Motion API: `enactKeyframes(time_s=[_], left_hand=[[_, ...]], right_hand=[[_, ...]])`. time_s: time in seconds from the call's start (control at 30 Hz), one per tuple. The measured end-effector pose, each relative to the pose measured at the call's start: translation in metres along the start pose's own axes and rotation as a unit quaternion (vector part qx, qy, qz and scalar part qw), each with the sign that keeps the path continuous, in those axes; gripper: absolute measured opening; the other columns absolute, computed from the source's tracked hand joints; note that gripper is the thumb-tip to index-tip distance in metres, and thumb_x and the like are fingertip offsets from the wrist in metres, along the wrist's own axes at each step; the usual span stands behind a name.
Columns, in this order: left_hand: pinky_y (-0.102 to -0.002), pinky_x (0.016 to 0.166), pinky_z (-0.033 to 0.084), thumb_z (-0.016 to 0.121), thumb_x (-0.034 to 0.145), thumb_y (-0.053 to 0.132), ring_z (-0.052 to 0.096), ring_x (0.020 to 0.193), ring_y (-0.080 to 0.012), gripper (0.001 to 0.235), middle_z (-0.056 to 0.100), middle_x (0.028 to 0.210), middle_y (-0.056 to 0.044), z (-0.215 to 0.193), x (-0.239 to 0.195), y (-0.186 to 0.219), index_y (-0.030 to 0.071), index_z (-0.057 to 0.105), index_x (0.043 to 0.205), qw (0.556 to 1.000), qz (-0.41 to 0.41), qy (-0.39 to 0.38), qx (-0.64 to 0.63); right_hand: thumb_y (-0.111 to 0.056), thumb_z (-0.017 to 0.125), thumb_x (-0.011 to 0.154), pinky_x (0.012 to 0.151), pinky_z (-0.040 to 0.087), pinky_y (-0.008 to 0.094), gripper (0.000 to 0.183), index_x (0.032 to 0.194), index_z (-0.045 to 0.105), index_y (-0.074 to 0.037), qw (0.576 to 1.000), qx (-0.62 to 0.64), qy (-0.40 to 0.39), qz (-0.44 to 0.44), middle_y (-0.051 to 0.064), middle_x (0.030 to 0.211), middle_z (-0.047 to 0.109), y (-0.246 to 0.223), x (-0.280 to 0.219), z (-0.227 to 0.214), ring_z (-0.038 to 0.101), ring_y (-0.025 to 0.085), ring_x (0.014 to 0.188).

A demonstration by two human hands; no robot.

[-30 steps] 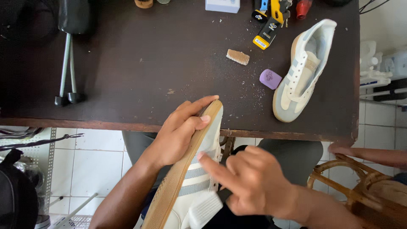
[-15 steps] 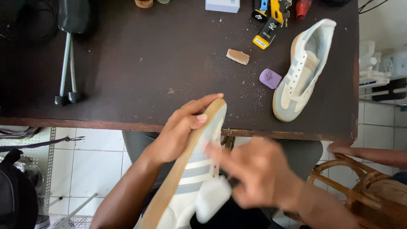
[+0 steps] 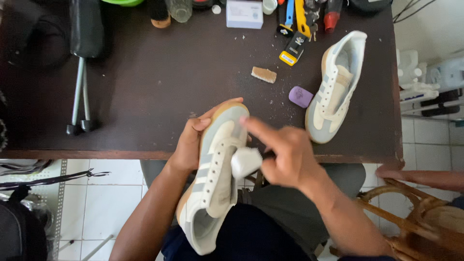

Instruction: The person cleans a white sneaker by scrubbing the upper and sole with a white brush. They then use a purple eraser to rub the side stripes and toe area of the shoe.

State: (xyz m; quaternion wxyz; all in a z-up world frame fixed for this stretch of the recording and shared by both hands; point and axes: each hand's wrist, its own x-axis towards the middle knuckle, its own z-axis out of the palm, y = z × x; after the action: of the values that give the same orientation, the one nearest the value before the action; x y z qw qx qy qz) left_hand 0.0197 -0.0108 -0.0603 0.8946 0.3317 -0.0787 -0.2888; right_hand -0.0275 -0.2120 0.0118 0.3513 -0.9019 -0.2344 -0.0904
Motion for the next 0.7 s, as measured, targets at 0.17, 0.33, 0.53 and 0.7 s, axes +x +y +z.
enactKeyframes(time_s=[0.17,0.33,0.53,0.7], left_hand=[[-0.054,0.082,0.059,0.049,0.080,0.042,0.069,0.092,-0.0385,0.089,0.067,0.107,-0.031,-0.012,0.000,0.002,-0.001,0.038,0.157,0.998,-0.017,0.002,-0.066],[-0.055,0.083,0.059,0.047,0.082,0.038,0.069,0.089,-0.0396,0.086,0.067,0.108,-0.033,0.001,-0.003,0.003,-0.004,0.036,0.157,0.994,-0.022,-0.002,-0.110],[-0.054,0.079,0.060,0.049,0.080,0.040,0.071,0.087,-0.0372,0.090,0.067,0.106,-0.033,0.010,-0.011,0.010,-0.005,0.035,0.156,0.991,-0.030,-0.014,-0.128],[-0.063,0.080,0.058,0.051,0.078,0.039,0.069,0.085,-0.0448,0.093,0.066,0.100,-0.029,0.005,-0.019,0.003,0.000,0.031,0.160,0.976,-0.044,-0.013,-0.212]], right_hand=[[-0.002,0.052,0.070,0.054,0.053,0.037,0.069,0.135,0.068,-0.016,1.000,-0.007,0.002,-0.019,0.006,0.056,0.065,-0.008,0.003,0.005,0.067,0.028,0.047],[-0.002,0.055,0.073,0.058,0.054,0.039,0.063,0.134,0.067,-0.016,0.999,-0.034,0.012,-0.012,0.007,0.059,0.066,-0.009,0.012,0.000,0.067,0.034,0.052],[0.001,0.051,0.068,0.048,0.051,0.031,0.069,0.133,0.068,-0.017,0.998,-0.032,-0.049,-0.039,0.005,0.051,0.063,-0.016,0.005,0.002,0.062,0.023,0.040],[-0.002,0.054,0.077,0.053,0.052,0.032,0.060,0.135,0.067,-0.011,0.999,0.036,0.020,-0.020,0.006,0.062,0.070,-0.003,0.008,0.000,0.063,0.024,0.044]])
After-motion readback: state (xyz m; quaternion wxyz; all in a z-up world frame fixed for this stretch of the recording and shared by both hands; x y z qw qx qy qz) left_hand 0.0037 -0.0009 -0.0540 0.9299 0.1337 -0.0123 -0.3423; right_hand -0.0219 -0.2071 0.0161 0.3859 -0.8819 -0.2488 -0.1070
